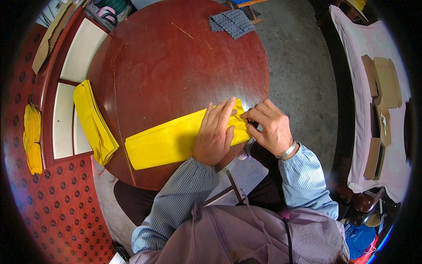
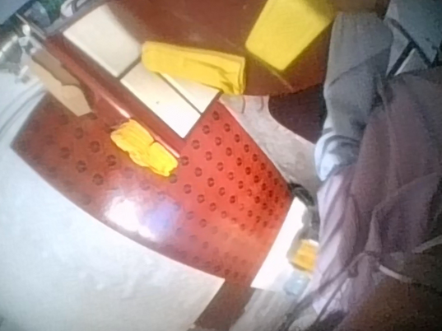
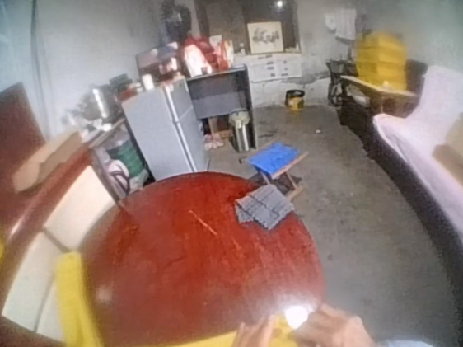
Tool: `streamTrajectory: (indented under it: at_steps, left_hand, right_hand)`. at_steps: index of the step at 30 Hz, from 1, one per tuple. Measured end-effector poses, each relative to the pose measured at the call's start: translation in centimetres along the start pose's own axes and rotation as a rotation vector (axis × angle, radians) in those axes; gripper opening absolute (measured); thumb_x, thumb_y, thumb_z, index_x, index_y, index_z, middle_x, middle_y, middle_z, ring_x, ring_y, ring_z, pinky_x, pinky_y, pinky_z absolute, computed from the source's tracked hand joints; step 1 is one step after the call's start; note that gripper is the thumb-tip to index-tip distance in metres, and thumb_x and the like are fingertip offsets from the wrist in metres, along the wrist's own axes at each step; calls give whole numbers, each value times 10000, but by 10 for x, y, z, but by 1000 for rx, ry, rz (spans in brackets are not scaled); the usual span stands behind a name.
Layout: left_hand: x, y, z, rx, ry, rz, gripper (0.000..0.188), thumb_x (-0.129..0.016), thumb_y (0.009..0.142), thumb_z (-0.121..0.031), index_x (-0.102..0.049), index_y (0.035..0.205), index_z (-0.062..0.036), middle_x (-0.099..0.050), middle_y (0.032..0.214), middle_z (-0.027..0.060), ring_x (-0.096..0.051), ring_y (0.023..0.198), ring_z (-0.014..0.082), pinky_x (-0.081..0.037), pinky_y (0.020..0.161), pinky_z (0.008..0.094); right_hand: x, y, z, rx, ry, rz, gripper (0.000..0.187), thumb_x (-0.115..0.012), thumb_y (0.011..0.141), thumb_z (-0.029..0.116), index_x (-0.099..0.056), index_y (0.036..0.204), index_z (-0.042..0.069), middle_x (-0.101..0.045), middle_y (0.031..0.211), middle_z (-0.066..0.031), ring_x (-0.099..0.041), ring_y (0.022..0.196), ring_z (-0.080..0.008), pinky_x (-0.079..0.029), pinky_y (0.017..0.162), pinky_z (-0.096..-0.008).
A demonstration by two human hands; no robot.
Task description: The person folds a yellow cloth on a round table, aligning edges and pressing creases. They stack the folded cloth with others, then walk to a green sack and place the stack inside.
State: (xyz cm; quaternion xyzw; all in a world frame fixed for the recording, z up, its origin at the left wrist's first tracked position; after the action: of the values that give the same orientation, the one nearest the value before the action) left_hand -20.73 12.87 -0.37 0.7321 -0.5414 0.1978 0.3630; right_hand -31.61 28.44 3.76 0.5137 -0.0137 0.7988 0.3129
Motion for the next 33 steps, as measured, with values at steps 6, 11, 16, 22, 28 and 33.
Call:
streamTrajectory:
  at_steps: [6,11,16,22,28,33]
  left_hand:
    - [0,0,-1,1,0,-2,667,-593,1010,-114,-366,1626,5,-613,1469,228,-576,1385,416,-316,1269,610]
    - [0,0,0,-2,7,-11,649,-588,1013,-117,-384,1617,7,-601,1491,236,-578,1389,420,-326,1265,608]
    - [0,0,0,-4,29,-17,637,-585,1011,-118,-400,1608,8,-588,1511,243,-589,1387,418,-336,1264,603]
    - [-2,0,0,-6,33,-15,646,-595,1005,-117,-399,1608,7,-583,1518,239,-594,1383,408,-332,1264,605]
    - [0,-1,2,24,-36,-13,641,-602,1001,-109,-415,1606,-8,-604,1471,229,-623,1328,403,-329,1262,605]
    - [1,-1,1,17,-33,0,624,-587,1007,-106,-429,1604,-24,-586,1485,226,-582,1368,413,-317,1265,610]
  right_hand:
    - [-3,-1,-3,-29,80,-20,250,-754,764,80,-735,1013,94,-654,890,-73,-641,872,-291,-569,755,-402]
    - [-4,-2,-5,-60,67,-2,248,-751,780,87,-746,1028,93,-662,900,-73,-650,882,-291,-572,761,-403]
    - [-4,-3,-5,-72,72,8,256,-753,783,98,-755,1039,90,-666,904,-74,-650,882,-287,-572,763,-403]
    - [-4,-1,-5,-60,54,18,250,-747,782,109,-756,1031,85,-667,905,-75,-647,880,-286,-570,767,-404]
    - [-4,0,-4,-70,31,38,283,-753,783,117,-770,1063,74,-672,912,-76,-647,890,-281,-570,775,-401]
    - [-3,0,-3,-57,-3,56,340,-770,788,97,-777,1126,61,-692,927,-74,-645,897,-273,-575,781,-387]
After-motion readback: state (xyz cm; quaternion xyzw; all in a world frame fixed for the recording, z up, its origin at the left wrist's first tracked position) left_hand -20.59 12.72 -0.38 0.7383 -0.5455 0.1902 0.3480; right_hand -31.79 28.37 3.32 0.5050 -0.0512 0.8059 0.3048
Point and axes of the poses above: each hand's wrist, its own y-axis towards the middle knuckle, its own x-axis out of the back of the hand, z = x × y, the point moved 3 cm from there along y, towards the middle knuckle
